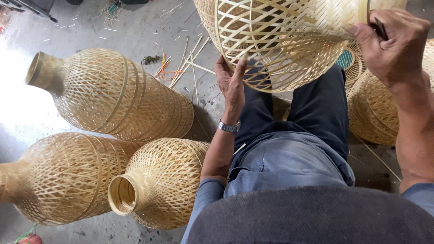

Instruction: The person trims excess bamboo strips on a woven bamboo trap using a knife while turning the trap by hand.

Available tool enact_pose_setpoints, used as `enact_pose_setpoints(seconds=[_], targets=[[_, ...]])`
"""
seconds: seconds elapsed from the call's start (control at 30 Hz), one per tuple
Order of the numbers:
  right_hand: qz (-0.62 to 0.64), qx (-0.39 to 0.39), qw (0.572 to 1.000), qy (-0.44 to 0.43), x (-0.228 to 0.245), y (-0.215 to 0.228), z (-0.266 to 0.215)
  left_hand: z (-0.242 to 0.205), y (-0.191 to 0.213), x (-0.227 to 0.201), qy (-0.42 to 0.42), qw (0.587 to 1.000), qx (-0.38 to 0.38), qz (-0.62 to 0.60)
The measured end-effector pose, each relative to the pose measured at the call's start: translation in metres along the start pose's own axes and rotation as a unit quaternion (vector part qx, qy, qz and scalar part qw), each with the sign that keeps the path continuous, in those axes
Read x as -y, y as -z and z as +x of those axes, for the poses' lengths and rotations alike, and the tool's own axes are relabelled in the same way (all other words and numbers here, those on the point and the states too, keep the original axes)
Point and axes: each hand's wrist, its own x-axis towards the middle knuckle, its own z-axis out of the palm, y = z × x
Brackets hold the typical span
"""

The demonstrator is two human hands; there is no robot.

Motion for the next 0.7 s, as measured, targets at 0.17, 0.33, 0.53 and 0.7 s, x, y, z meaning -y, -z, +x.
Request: enact_pose_setpoints(seconds=[0.17, 0.33, 0.53, 0.7], targets=[[-0.050, -0.030, 0.998, 0.032, -0.027, -0.011, -0.005, 0.044, 0.013, 0.006, 0.068, 0.997, 0.008, -0.028], [-0.084, -0.047, 0.992, 0.079, -0.031, -0.016, -0.003, 0.064, -0.009, 0.016, 0.035, 0.995, -0.025, -0.092], [0.014, -0.012, 0.996, -0.087, -0.038, -0.023, 0.019, 0.056, -0.017, 0.047, -0.022, 0.997, 0.006, -0.072], [0.169, -0.049, 0.969, -0.173, -0.059, -0.043, 0.024, 0.070, -0.006, 0.065, 0.031, 0.995, 0.030, -0.087]])
